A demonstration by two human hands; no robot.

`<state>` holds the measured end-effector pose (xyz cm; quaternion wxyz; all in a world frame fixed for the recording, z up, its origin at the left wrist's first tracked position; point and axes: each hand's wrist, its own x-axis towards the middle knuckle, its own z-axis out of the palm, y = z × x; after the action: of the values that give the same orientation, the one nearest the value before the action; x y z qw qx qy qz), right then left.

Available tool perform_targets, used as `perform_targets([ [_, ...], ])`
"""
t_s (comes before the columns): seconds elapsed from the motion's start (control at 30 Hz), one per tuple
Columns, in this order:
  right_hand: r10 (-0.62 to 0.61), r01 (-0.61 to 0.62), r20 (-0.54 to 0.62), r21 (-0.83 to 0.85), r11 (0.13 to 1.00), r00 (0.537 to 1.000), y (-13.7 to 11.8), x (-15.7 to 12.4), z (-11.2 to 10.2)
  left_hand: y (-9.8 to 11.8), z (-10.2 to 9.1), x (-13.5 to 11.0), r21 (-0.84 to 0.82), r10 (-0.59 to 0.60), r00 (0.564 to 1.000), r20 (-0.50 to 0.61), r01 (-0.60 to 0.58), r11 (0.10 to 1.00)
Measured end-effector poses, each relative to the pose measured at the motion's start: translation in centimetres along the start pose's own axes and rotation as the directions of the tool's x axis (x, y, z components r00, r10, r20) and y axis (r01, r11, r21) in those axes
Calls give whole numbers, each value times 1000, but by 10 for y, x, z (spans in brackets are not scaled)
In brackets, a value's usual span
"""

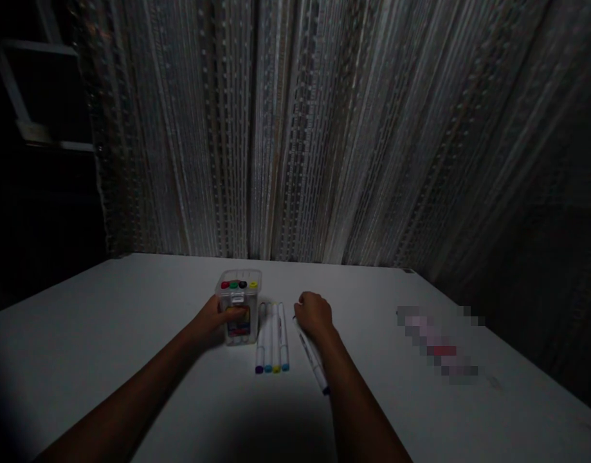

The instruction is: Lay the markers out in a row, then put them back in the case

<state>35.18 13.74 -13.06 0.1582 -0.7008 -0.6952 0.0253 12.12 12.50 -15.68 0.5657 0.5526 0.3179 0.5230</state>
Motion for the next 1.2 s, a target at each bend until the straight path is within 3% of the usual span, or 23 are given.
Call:
perform_targets([
  [0.43,237,-234,57,-65,970,970,41,8,-17,-4,0,0,2,-46,999,-26,46,999],
  [0.6,226,-215,102,-108,971,969,39,7,-14,-7,-2,2,13,-45,998,-52,46,999],
  [1.2,198,-189,97,-97,977,975,38,14,4,-7,-5,0,-24,-34,999,-34,33,999],
])
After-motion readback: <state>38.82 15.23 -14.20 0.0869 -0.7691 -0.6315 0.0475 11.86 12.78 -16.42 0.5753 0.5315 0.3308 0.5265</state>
